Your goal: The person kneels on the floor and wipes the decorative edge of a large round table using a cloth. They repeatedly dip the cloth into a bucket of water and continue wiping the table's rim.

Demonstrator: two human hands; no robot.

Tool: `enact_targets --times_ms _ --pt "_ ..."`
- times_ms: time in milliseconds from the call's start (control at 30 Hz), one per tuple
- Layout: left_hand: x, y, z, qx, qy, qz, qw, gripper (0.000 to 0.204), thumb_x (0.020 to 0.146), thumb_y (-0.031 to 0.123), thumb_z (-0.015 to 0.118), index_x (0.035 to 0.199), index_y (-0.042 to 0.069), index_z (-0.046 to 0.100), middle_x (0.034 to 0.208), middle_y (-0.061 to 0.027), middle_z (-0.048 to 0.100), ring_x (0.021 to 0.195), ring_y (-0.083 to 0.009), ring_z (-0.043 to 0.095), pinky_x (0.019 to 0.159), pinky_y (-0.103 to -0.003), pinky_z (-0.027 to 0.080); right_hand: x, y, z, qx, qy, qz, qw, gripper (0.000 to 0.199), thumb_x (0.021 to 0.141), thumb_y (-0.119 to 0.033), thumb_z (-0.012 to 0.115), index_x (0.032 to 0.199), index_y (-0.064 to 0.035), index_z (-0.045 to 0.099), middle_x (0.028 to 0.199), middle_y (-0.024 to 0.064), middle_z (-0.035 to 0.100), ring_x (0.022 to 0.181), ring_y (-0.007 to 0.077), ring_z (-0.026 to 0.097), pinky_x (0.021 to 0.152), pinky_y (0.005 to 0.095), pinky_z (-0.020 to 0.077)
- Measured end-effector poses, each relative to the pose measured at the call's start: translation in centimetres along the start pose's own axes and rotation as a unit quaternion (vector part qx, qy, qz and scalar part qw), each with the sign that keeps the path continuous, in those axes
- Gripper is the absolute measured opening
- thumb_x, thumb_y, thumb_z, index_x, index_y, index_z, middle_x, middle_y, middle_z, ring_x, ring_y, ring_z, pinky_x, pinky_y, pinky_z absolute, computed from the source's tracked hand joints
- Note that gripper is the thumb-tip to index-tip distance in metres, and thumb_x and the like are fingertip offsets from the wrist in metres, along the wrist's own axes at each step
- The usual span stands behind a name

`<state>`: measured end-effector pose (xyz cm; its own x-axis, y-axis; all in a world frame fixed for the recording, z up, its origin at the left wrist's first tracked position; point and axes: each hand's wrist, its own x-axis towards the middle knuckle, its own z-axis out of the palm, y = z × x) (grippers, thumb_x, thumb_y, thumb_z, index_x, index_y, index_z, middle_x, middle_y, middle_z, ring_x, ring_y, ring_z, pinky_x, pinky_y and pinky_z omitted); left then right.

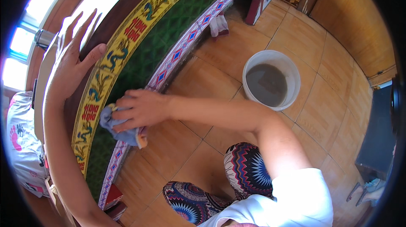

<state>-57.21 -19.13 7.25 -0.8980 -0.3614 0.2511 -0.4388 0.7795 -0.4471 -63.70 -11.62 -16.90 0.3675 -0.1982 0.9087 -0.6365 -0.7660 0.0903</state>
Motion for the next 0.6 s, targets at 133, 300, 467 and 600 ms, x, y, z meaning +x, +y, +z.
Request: enact_targets --times_ms 133,300,467,600 --pt "2.5 1.2 -0.3 -0.274 -0.079 -0.035 0.958 0.079 0.09 0.047 0.068 0.155 0.014 0.039 0.158 -0.0151 0.036 0.149 -0.0307 0.031 0.122 -0.044 0.023 -5.0 6.5 -8.6 -0.063 -0.018 0.09 0.994 0.056 0.065 -0.033 0.077 0.12 -0.0362 0.065 0.127 -0.0047 0.059 0.114 0.0262 0.059 0.092 0.0425 0.0481" --pt "2.7 2.7 0.4 -0.287 -0.098 -0.103 0.947 0.079 0.088 0.04 0.069 0.156 0.014 0.038 0.159 -0.0137 0.037 0.148 -0.0306 0.033 0.121 -0.046 0.027 -17.0 18.4 -20.2 -0.216 0.101 0.328 0.914 0.046 0.064 -0.021 0.081 0.108 -0.0205 0.071 0.115 0.0045 0.068 0.103 0.0283 0.064 0.087 0.0435 0.0502" --pt "3.5 3.4 -0.9 -0.218 -0.111 -0.073 0.967 0.084 0.086 0.05 0.067 0.156 0.012 0.039 0.158 -0.0129 0.04 0.147 -0.0307 0.036 0.121 -0.049 0.026 -21.1 25.4 -24.0 0.096 0.504 0.496 0.701 0.045 0.08 -0.006 0.071 0.123 -0.0069 0.056 0.105 0.0128 0.068 0.084 0.0245 0.07 0.068 0.0364 0.0561" --pt "3.6 3.0 -1.3 -0.194 -0.14 -0.071 0.968 0.086 0.087 0.053 0.066 0.156 0.009 0.038 0.159 -0.014 0.039 0.148 -0.0312 0.034 0.122 -0.049 0.025 -14.9 20.2 -18.4 -0.044 0.448 0.586 0.674 0.053 0.062 -0.012 0.08 0.113 -0.0108 0.067 0.107 0.0126 0.068 0.101 0.0329 0.065 0.093 0.0447 0.0468"
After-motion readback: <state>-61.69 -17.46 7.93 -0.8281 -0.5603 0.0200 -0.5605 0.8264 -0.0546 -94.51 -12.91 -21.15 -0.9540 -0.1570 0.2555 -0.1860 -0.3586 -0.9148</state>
